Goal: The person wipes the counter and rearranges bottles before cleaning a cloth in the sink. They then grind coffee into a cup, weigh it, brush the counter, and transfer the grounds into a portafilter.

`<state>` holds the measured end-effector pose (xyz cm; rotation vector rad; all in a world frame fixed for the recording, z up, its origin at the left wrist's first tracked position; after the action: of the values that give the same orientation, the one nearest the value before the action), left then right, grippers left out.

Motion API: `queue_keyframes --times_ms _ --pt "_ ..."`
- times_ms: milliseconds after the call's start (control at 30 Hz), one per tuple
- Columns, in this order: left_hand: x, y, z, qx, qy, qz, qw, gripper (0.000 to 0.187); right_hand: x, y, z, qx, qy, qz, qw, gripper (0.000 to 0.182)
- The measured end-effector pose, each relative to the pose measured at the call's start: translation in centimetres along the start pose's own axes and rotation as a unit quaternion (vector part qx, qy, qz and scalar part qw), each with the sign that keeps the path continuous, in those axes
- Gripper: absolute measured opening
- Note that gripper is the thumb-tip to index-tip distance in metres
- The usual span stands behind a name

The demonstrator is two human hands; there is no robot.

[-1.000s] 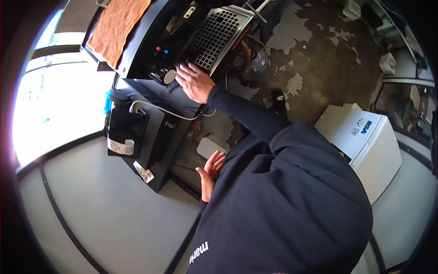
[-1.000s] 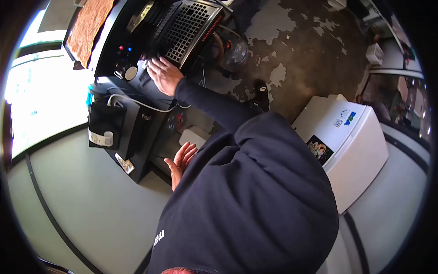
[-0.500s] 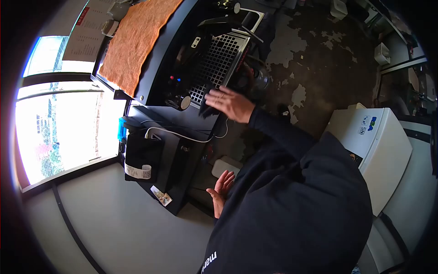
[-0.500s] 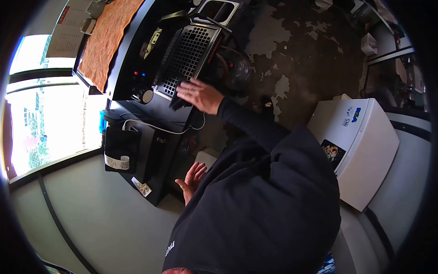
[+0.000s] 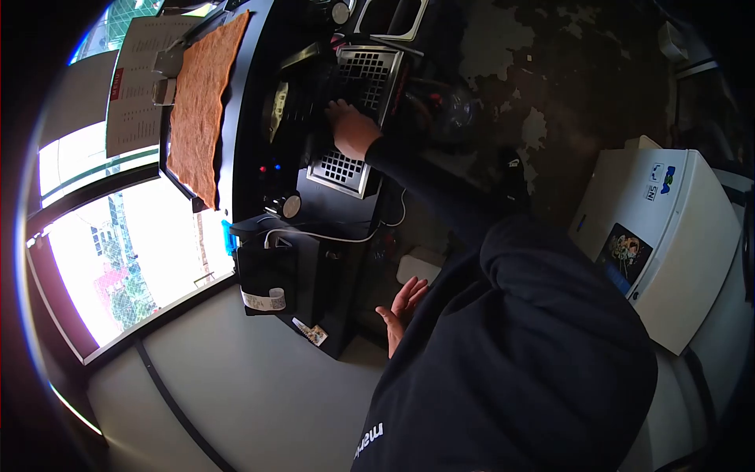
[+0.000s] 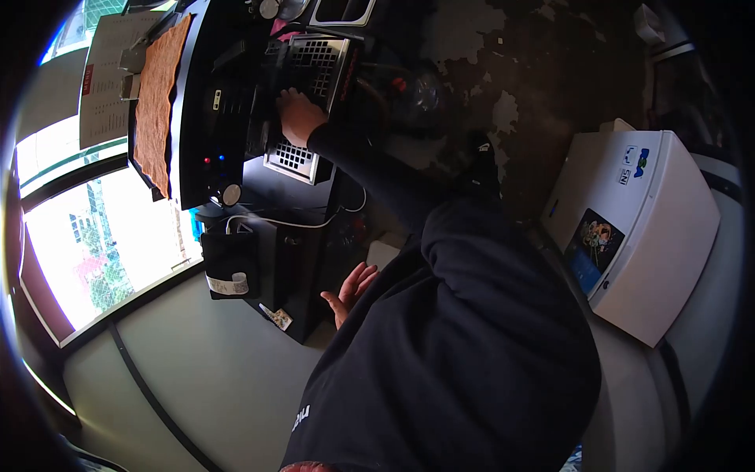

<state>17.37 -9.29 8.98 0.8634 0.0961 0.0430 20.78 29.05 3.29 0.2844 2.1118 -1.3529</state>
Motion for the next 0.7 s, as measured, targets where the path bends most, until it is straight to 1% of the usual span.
queue_keyframes --times_ms 33,67,100,133,167,200,233,367,433,467,533,567,633,667,700 --pt "0.3 0.3 0.0 -0.015 0.002 0.010 1.000 0.126 -1.0 -0.8 0.3 0.112 0.063 -0.237 0.963 0.041" --pt "0.2 0.2 0.0 -0.015 0.003 0.007 1.000 0.126 -1.3 -1.0 0.5 0.216 0.120 -0.458 0.854 0.040" --pt "0.1 -0.1 0.0 -0.012 0.000 0.004 1.000 0.127 0.0 -1.4 -0.8 0.244 0.151 -0.658 0.696 0.036" --pt "-0.2 -0.4 0.3 -0.009 -0.002 0.000 1.000 0.127 1.0 -1.6 -1.5 0.246 0.151 -0.661 0.692 0.036" --pt "-0.5 -0.8 0.6 -0.011 0.001 -0.004 1.000 0.127 1.1 -2.3 -2.1 0.242 0.144 -0.832 0.477 0.034" --pt "-1.0 -1.1 0.9 -0.007 0.002 -0.018 1.000 0.127 0.9 -2.8 -2.6 0.217 0.128 -0.941 0.227 0.033" --pt "-1.4 -1.2 1.0 -0.002 0.003 -0.031 1.000 0.127 1.3 -2.4 -2.7 0.156 0.102 -0.966 0.177 0.034" --pt "-1.7 -2.5 2.6 -0.015 0.048 0.003 0.999 0.125 -3.1 -3.8 0.4 0.138 0.086 -0.970 0.179 0.038" --pt "-2.0 -3.0 3.2 -0.030 0.053 0.023 0.998 0.124 -3.6 -3.8 0.9 0.115 0.044 -0.984 0.127 0.039" --pt "-2.2 -3.2 3.2 -0.030 0.055 0.024 0.998 0.124 -3.2 -3.4 0.8 0.117 0.042 -0.984 0.127 0.039" --pt "-2.7 -3.8 3.4 -0.009 0.025 0.028 0.999 0.123 -2.3 -2.9 0.9 0.052 -0.036 -0.998 0.033 0.041" --pt "-3.0 -4.0 3.2 -0.011 0.024 0.026 0.999 0.123 -2.6 -3.0 0.9 0.051 -0.033 -0.998 0.032 0.041" --pt "-3.1 -4.5 3.1 -0.027 0.018 0.035 0.999 0.123 -3.3 -2.9 0.7 0.111 0.013 -0.983 0.145 0.041" --pt "-3.0 -4.2 3.0 -0.031 0.017 0.036 0.999 0.123 -4.0 -2.9 0.5 0.114 0.016 -0.983 0.145 0.041" --pt "-2.7 -3.6 3.0 -0.033 0.018 0.018 0.999 0.123 -4.8 -2.8 0.2 0.164 0.053 -0.963 0.206 0.040"
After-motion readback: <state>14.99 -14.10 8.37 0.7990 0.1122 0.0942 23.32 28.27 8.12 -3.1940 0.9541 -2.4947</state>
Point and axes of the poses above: each hand's wrist, its own z-axis away from the middle knuckle, its own x-axis out of the palm, y = z × x, the point moved 1 cm from there along -z, towards the middle knuckle, and after that the axes turned 13 degrees about -z, right-handed, at the moved point
